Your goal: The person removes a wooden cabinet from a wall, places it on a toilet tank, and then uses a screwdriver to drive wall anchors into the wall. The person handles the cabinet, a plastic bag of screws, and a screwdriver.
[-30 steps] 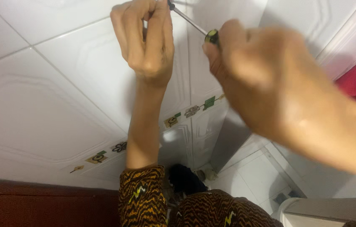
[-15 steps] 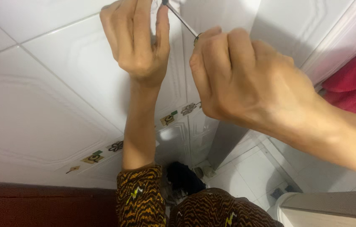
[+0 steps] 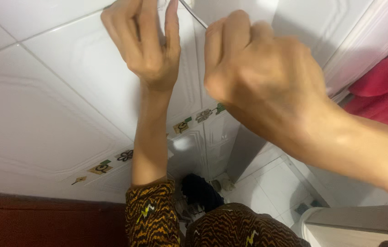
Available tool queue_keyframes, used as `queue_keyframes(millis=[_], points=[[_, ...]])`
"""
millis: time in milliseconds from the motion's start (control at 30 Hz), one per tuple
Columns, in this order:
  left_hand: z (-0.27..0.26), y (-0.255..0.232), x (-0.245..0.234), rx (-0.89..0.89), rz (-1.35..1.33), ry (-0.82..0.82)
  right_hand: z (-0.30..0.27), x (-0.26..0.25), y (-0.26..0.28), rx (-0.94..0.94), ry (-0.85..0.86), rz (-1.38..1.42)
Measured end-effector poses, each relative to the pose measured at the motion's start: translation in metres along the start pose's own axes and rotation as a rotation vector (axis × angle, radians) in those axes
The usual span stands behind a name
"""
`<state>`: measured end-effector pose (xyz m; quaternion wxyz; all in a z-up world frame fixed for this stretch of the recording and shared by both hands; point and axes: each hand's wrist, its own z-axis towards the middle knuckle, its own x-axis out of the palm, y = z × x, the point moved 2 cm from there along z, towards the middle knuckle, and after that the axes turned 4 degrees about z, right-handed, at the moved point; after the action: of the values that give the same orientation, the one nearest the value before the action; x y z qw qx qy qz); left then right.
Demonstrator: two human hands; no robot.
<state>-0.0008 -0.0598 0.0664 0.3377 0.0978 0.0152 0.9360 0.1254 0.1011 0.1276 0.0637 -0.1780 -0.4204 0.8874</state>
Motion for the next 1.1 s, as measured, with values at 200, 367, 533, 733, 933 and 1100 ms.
queue_keyframes(millis=[200,367,533,733,933,1100], points=[[-0.002,0.001,0.0,0.02,-0.002,-0.023,0.015,-0.008,-0.009,-0.066,0.075,-0.031],[0.003,-0.001,0.004,-0.008,-0.032,-0.016,0.023,-0.006,-0.039,0.288,0.417,1.13],[0.007,-0.014,0.005,0.051,-0.036,-0.081,0.021,-0.003,-0.031,0.266,0.287,1.031],[0.011,-0.005,0.008,0.111,-0.055,-0.101,0.01,0.007,-0.01,0.053,0.01,0.166],[0.008,0.003,0.011,0.134,-0.055,-0.111,0.003,0.009,-0.011,-0.207,-0.117,-0.171],[0.012,-0.002,0.009,0.097,-0.09,-0.113,0.011,0.004,-0.025,-0.332,-0.019,-0.254]])
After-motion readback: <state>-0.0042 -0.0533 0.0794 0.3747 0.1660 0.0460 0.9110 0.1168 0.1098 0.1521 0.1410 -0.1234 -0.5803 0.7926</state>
